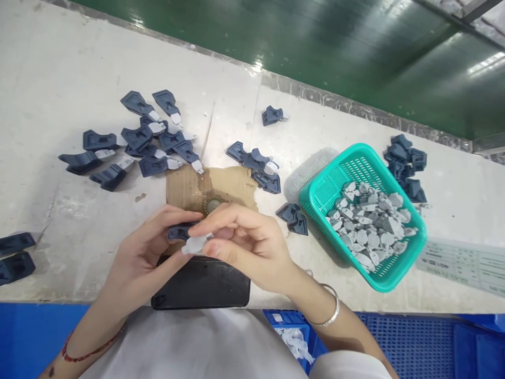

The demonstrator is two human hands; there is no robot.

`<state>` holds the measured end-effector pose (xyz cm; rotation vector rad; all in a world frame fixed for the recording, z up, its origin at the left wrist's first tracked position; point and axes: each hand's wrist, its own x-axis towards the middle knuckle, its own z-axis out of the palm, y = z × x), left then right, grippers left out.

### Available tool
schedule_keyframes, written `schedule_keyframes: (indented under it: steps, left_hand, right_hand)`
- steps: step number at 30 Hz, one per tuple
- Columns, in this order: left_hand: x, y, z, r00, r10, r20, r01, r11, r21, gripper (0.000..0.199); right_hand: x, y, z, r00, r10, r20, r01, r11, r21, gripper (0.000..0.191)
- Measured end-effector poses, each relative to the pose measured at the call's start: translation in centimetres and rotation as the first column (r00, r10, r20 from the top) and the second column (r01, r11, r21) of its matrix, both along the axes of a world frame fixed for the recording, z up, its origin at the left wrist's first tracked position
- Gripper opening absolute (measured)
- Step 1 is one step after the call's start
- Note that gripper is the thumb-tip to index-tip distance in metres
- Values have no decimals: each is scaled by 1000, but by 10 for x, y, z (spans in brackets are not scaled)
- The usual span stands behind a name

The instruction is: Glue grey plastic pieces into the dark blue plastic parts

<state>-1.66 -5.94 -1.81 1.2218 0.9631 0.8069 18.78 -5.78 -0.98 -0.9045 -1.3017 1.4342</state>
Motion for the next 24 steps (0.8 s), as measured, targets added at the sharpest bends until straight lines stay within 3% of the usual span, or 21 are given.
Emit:
schedule_keyframes:
  steps: [6,12,17,21,24]
  left_hand:
    - [2,3,1,997,67,43,-65,997,-38,31]
    - [2,1,0,983,172,68,-168,984,-53,33]
    - [1,1,4,980,193,-54,-198,971,-133,16]
    - [-3,0,3,983,71,-171,-70,997,13,21]
    - [-6,-1,-1,968,-71,-241,96,991,93,29]
  right_hand:
    - [-4,2,-6,996,15,-84,-23,996,-87,11]
    - [-7,2,-12,997,39,-60,-46,993,-112,15]
    - [-2,-1,-7,1000,-12,-9,11,998,-67,12]
    - [3,-1,0,981,-145,132,139,989,58,17]
    - [4,2,5,959,-148,241,112,981,158,20]
